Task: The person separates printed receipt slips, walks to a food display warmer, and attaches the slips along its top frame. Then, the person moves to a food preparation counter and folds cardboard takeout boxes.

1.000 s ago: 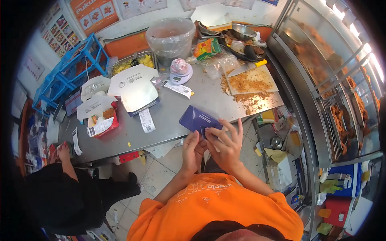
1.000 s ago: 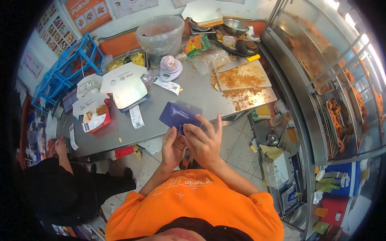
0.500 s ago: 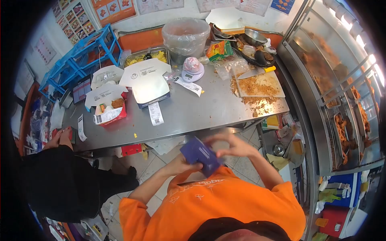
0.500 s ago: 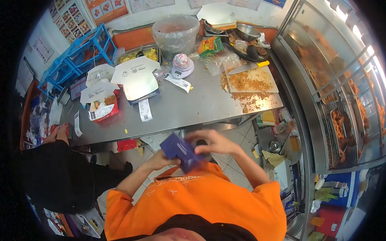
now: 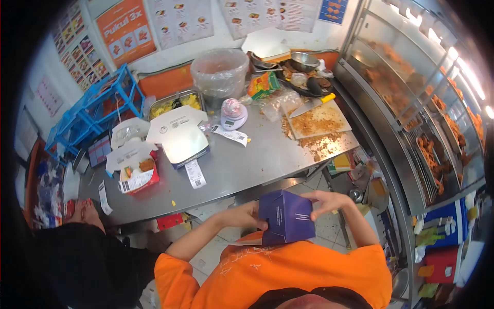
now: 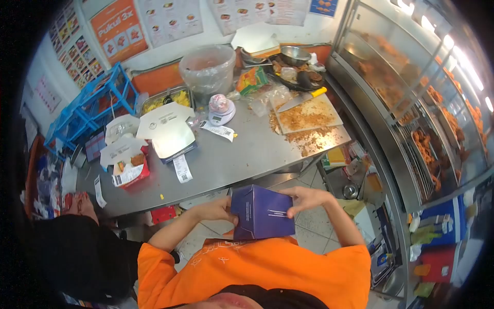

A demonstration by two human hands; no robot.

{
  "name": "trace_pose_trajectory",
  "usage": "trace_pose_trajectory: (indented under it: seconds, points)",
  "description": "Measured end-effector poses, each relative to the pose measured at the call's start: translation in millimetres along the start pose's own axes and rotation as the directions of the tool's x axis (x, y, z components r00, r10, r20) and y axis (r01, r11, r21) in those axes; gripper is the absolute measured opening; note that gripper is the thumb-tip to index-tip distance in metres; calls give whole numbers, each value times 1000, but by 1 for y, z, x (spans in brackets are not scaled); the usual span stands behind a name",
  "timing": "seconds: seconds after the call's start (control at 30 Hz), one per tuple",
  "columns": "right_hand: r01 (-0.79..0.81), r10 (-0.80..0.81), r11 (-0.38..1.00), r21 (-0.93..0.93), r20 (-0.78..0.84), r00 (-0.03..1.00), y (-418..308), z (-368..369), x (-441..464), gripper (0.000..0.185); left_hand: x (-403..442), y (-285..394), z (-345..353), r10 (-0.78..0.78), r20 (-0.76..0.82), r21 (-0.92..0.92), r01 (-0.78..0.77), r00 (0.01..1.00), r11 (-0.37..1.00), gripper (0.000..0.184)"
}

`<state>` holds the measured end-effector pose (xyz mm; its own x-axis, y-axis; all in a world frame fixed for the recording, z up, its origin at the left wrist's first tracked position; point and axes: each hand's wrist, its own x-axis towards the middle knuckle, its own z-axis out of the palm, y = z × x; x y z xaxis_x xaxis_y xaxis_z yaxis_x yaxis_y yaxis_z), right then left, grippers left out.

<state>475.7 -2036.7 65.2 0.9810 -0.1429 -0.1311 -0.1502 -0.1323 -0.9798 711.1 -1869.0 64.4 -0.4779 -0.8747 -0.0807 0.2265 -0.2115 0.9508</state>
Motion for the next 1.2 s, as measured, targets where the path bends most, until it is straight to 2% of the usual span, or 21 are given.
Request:
trace_pose_trajectory:
  seconds: [0.03, 0.1, 0.17, 0.23, 0.27, 0.33, 0.4, 0.47, 0.53, 0.6, 0.7, 0.73, 0.8, 0.9, 0.93, 0.97, 1.0, 1.03, 1.1, 1.13, 1.2]
  points:
    - [0, 0, 1000, 0, -25, 1000, -8, -6, -6, 50, 3, 18, -4, -6, 24, 7, 6, 1000, 1000, 34]
    - [53, -30, 956, -289, 83, 996, -45, -22, -16, 59, 7, 53, -17, -7, 145, 562, -77, 989, 824, 27]
    - [149, -272, 830, -538, -156, 950, -81, -27, -24, 57, -3, 119, -3, 95, 133, 719, -162, 987, 676, 24]
    - [122, -512, 642, -757, -305, 803, -118, -23, -19, 61, -19, 159, 8, 280, -34, 975, -29, 959, 218, 23]
    - [91, -615, 620, -780, -410, 674, -118, -19, -10, 60, -21, 169, 10, 283, 17, 978, -75, 959, 196, 23]
    - [71, -755, 548, -834, -455, 472, -88, -22, 18, 59, -24, 171, 10, 550, -175, 977, 214, 817, -7, 21]
    - [31, -809, 442, -897, -383, 446, -39, -25, 55, 58, -12, 149, -6, 590, -427, 884, 181, 685, 430, 20]
    - [-23, -730, 490, -872, -425, 535, 4, -16, 96, 61, 6, 102, -38, 588, -631, 725, 116, 506, 679, 21]
    - [-23, -626, 561, -827, -442, 642, 27, -6, 114, 63, 20, 52, -64, 587, -609, 791, 468, 533, 394, 26]
    - [36, -569, 558, -829, -351, 744, 13, -15, 104, 60, 22, -7, -96, 411, -657, 753, 518, 633, 405, 43]
    - [-106, -680, 315, -943, -302, 668, -37, -104, 66, 54, 23, -40, -106, 384, -632, 773, 587, 673, 242, 42]
    - [-150, -813, 252, -956, -293, 503, -61, -147, 48, 50, 25, -45, -114, 370, -647, 758, 616, 667, 214, 39]
    - [-472, -855, 85, -877, -307, 417, -148, -222, -2, 40, 32, -49, -120, 360, -661, 743, 643, 659, 187, 37]
    - [-750, -977, -199, -631, 65, 205, -244, -381, -96, 40, 40, -39, -106, 472, -641, 739, 654, 606, 162, 30]
    - [-889, -928, 191, -417, -373, -24, -279, -439, -133, 37, 43, -38, -101, 541, -648, 714, 674, 536, 188, 29]
    - [-970, -956, 0, -242, -284, 71, -316, -441, -164, 32, 48, -39, -96, 606, -651, 688, 692, 457, 218, 29]
    - [-963, -961, -244, 119, 107, 256, -346, -542, -209, 58, 53, -43, -91, 612, -656, 683, 694, 443, 229, 29]
    - [-969, -918, -226, 105, 311, 248, -369, -557, -234, 39, 60, -48, -86, 689, -654, 620, 744, 313, 251, 21]
    - [-940, -949, -314, 133, -7, 315, -397, -535, -255, 34, 71, -49, -70, 748, -644, 542, 786, 160, 298, 14]
    - [-988, -964, -150, 20, -227, 142, -412, -538, -258, 27, 74, -46, -60, 775, -611, 564, 775, 160, 285, 21]
    - [-984, -920, -179, 26, -358, 158, -442, -576, -281, 25, 99, -42, -47, 829, -558, 595, 715, 38, 367, 19]
